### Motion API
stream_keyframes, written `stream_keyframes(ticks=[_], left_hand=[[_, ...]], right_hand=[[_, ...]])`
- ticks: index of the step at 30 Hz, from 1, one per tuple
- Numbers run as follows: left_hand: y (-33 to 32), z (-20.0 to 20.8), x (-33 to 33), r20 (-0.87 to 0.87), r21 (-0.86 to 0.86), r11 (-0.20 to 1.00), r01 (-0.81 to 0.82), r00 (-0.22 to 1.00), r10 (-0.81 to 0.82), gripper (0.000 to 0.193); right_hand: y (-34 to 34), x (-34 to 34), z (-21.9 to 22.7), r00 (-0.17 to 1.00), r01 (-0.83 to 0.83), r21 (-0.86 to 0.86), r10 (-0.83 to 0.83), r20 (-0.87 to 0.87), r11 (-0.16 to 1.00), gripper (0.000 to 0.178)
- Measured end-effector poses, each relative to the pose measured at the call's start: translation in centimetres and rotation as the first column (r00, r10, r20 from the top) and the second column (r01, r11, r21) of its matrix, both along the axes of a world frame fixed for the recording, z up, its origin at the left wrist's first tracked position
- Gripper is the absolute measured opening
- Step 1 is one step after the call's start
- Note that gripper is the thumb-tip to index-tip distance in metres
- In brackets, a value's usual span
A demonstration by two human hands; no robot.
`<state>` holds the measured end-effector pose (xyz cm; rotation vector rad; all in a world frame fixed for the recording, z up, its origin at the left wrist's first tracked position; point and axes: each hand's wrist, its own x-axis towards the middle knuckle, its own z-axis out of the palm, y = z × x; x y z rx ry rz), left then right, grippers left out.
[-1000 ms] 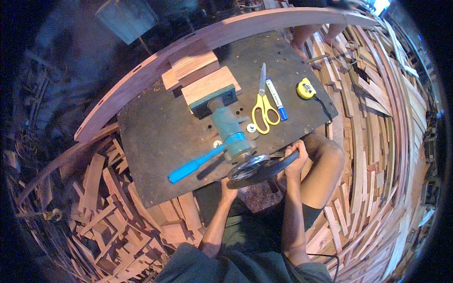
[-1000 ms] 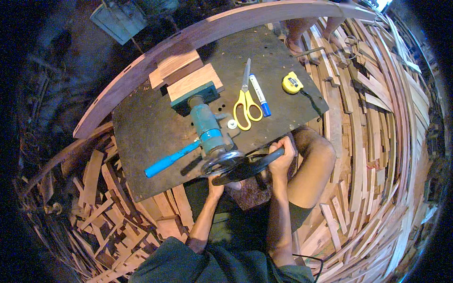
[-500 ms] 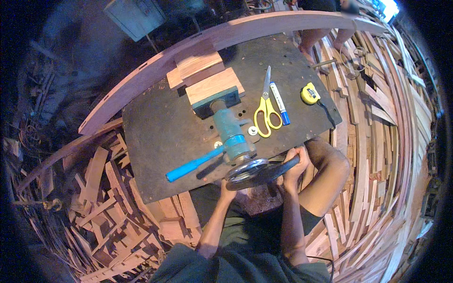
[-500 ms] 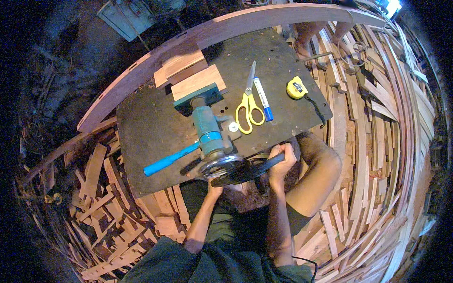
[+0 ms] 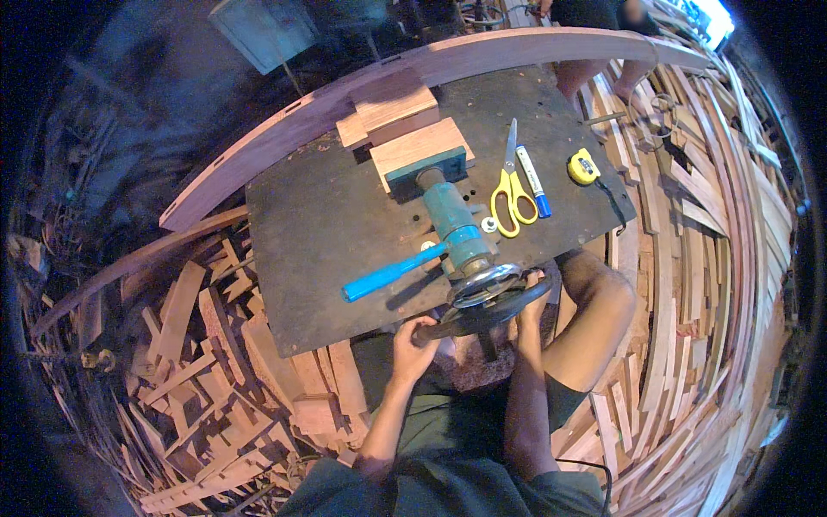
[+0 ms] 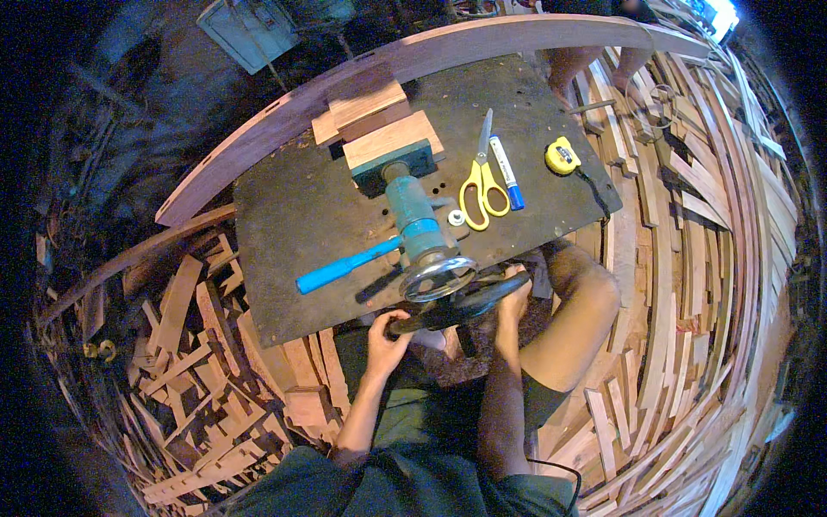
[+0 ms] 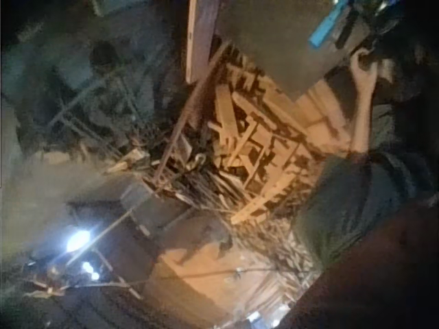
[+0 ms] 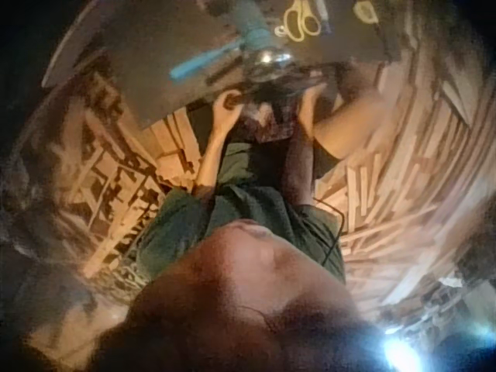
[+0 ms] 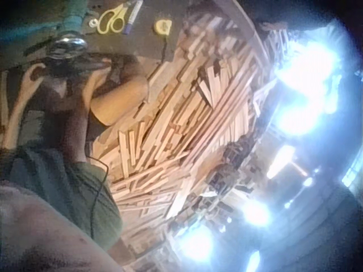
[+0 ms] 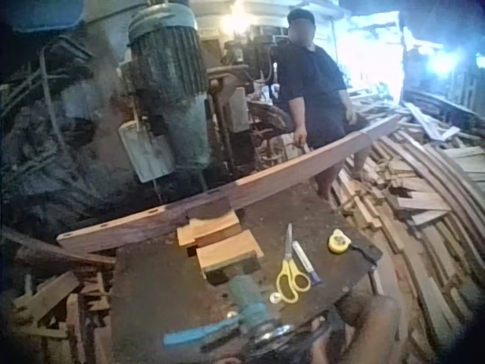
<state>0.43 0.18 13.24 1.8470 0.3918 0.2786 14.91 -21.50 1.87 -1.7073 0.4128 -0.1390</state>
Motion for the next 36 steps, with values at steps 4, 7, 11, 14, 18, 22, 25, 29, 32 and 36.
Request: stream_keyframes(ticks=[4, 7, 11, 14, 18, 22, 25, 29, 32, 36], left_hand=[[1.9, 6.6, -1.9, 0.123, -0.121, 0.979, 0.162, 0.981, -0.147, 0.031], [4.5, 8.8, -1.0, 0.483, -0.722, 0.645, 0.25, 0.849, 0.212, 0.034], [4.3, 13.3, 6.5, 0.3, -0.953, 0.226, 0.202, 0.732, 0.611, 0.044], [3.4, 18.5, 12.8, 0.857, -0.499, 0.37, 0.784, 0.509, 0.077, 0.044], [-3.4, 26.9, 16.8, 0.834, -0.398, 0.595, 0.698, 0.546, -0.083, 0.056], [-6.0, 25.4, 17.0, 0.61, 0.203, 0.854, 0.479, 0.62, -0.493, 0.011], [-3.0, 24.2, 18.1, 0.528, 0.639, 0.764, 0.093, 0.668, -0.524, 0.009], [12.6, 24.2, 24.1, 0.573, 0.56, 0.798, -0.221, 0.799, -0.182, 0.032], [28.1, 23.0, 28.0, 0.35, 0.66, 0.676, -0.328, 0.93, 0.109, 0.048], [42.8, 20.3, 29.9, 0.124, 0.741, 0.627, -0.24, 0.967, 0.223, 0.069]], right_hand=[[-1.2, 0.0, -2.8, 0.998, 0.014, -0.098, -0.008, 0.057, 0.995, 0.026], [-0.4, -0.3, -1.3, 1.0, -0.002, -0.081, 0.002, 0.002, 0.997, 0.028], [0.3, -0.3, -0.4, 0.992, 0.129, 0.226, -0.126, -0.027, 0.965, 0.029], [1.3, 0.6, 0.4, 0.996, 0.093, 0.163, -0.093, -0.009, 0.982, 0.029], [0.3, -0.5, 0.7, 0.992, 0.122, 0.079, -0.12, -0.032, 0.989, 0.026], [0.2, 0.3, -0.4, 0.995, 0.1, 0.182, -0.103, 0.006, 0.978, 0.022], [0.4, -0.3, 2.4, 0.993, 0.102, 0.213, -0.113, 0.044, 0.972, 0.021], [0.0, 0.1, -0.2, 0.996, 0.034, 0.088, -0.042, 0.082, 0.996, 0.021], [0.4, 0.4, -0.7, 0.998, 0.035, 0.037, -0.037, 0.054, 0.999, 0.021], [-0.5, -0.3, -1.6, 0.998, 0.042, -0.052, -0.04, 0.053, 0.998, 0.026]])
